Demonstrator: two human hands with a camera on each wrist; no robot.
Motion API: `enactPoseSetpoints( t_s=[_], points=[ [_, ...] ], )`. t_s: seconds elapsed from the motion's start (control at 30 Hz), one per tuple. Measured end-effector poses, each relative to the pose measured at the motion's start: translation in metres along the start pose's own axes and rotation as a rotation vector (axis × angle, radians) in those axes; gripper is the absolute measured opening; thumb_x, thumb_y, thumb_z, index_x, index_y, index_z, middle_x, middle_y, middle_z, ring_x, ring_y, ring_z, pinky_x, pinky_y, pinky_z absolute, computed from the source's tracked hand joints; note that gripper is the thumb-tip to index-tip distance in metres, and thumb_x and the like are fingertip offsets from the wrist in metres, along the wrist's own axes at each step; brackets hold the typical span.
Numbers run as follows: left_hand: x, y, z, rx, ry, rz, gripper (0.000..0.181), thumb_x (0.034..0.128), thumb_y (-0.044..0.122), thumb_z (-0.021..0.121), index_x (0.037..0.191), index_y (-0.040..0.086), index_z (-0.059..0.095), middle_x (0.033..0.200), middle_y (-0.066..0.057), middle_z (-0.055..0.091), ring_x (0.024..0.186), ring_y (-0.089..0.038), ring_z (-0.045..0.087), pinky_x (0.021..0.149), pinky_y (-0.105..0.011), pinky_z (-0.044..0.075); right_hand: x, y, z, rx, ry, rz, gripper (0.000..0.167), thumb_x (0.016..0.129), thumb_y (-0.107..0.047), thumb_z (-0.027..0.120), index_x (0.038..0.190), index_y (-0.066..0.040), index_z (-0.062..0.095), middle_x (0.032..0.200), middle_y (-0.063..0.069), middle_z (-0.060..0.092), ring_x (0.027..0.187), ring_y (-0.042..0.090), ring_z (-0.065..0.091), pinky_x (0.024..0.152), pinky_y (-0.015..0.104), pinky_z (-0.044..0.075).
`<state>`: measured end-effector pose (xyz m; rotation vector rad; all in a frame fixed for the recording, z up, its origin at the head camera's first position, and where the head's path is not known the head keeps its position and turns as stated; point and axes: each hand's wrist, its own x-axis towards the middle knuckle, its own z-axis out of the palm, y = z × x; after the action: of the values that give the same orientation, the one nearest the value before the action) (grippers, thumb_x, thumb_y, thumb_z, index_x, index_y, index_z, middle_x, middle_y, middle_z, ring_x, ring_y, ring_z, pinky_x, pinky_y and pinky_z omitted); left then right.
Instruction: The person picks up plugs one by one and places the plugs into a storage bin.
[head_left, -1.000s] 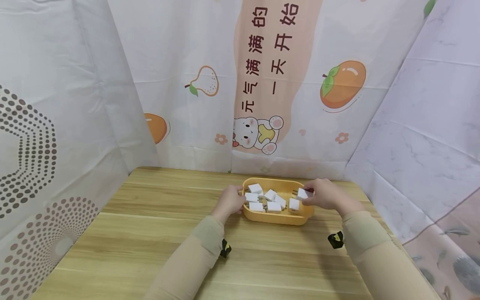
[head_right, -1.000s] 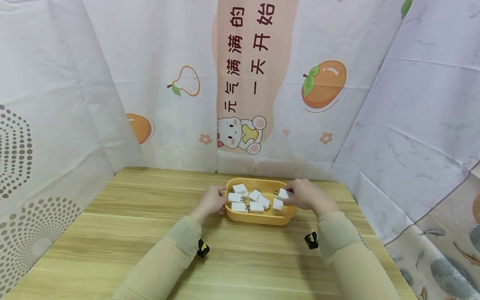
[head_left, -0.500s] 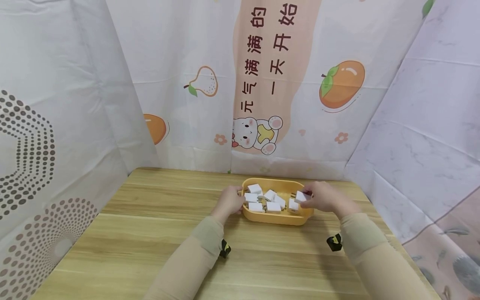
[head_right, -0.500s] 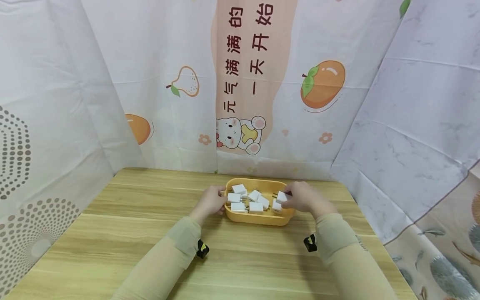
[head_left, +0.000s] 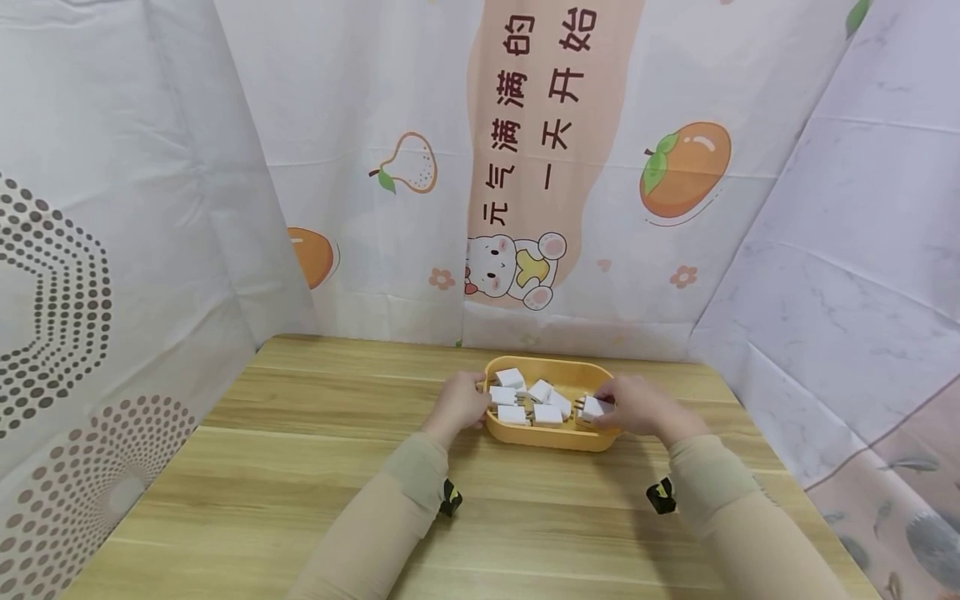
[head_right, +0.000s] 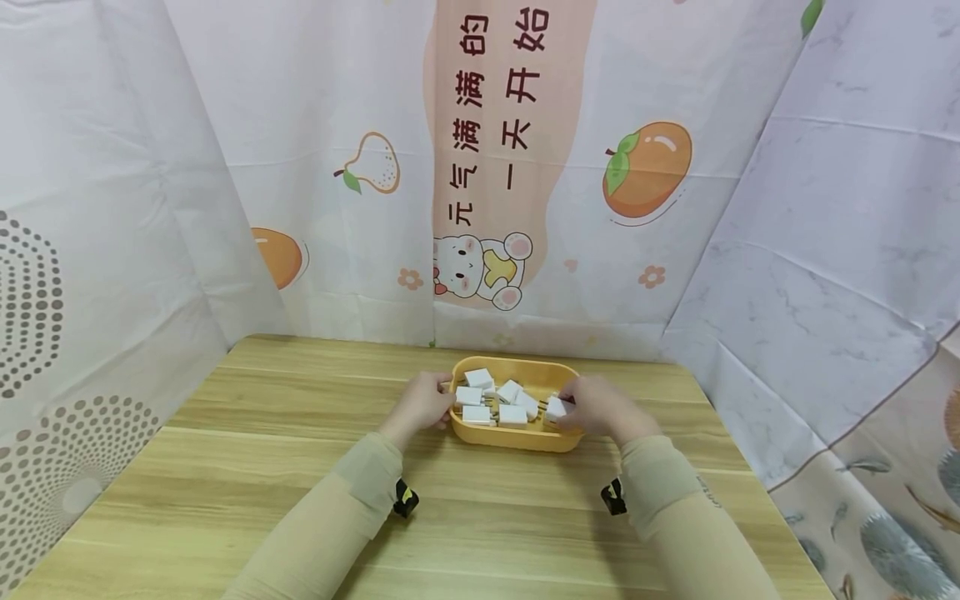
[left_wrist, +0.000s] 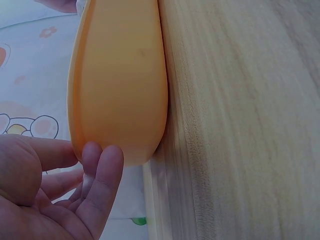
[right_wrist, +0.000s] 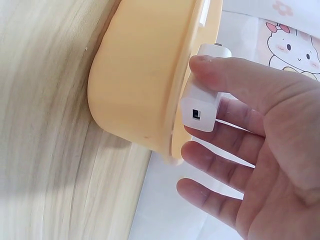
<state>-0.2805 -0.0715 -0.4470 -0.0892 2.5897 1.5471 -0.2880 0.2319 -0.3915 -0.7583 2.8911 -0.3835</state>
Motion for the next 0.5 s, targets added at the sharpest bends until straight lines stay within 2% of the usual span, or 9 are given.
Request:
enactPoseSetpoints(
  t_s=[0.17, 0.4, 0.5],
  points=[
    [-0.0010, 0.0008, 0.0004, -0.002, 0.002, 0.003, 0.050, 0.0977, 0.006, 0.060, 0.147, 0.005, 0.053, 0.085, -0.008, 0.066, 0.065, -0.021, 0.065, 0.058, -0.033, 0.059, -0.0006, -0.0009, 0.0010, -0.005, 0.009, -0.003, 0.026, 0.081, -0.023, 0.084, 0.100, -0.009, 0.073, 0.081, -0.004, 0.061, 0.073, 0.017, 0.052, 0.069, 0.036, 0.044],
    [-0.0014, 0.0009, 0.0000, 0.003, 0.006, 0.009, 0.049, 0.0980, 0.006, 0.060, 0.147, 0.005, 0.054, 0.085, -0.009, 0.065, 0.065, -0.021, 0.065, 0.060, -0.035, 0.060, -0.0026, -0.0009, -0.0008, 0.024, 0.010, -0.015, 0.018, 0.081, -0.020, 0.084, 0.089, -0.013, 0.070, 0.075, -0.003, 0.057, 0.069, 0.017, 0.050, 0.063, 0.035, 0.041],
    [-0.0016, 0.0010, -0.0002, 0.007, 0.005, 0.010, 0.049, 0.0983, 0.006, 0.060, 0.147, 0.005, 0.053, 0.083, -0.009, 0.065, 0.064, -0.021, 0.065, 0.061, -0.036, 0.060, -0.0028, -0.0001, -0.0011, 0.030, 0.008, -0.012, 0.018, 0.081, -0.021, 0.084, 0.090, -0.013, 0.070, 0.075, -0.003, 0.058, 0.069, 0.017, 0.050, 0.064, 0.035, 0.041]
  ],
)
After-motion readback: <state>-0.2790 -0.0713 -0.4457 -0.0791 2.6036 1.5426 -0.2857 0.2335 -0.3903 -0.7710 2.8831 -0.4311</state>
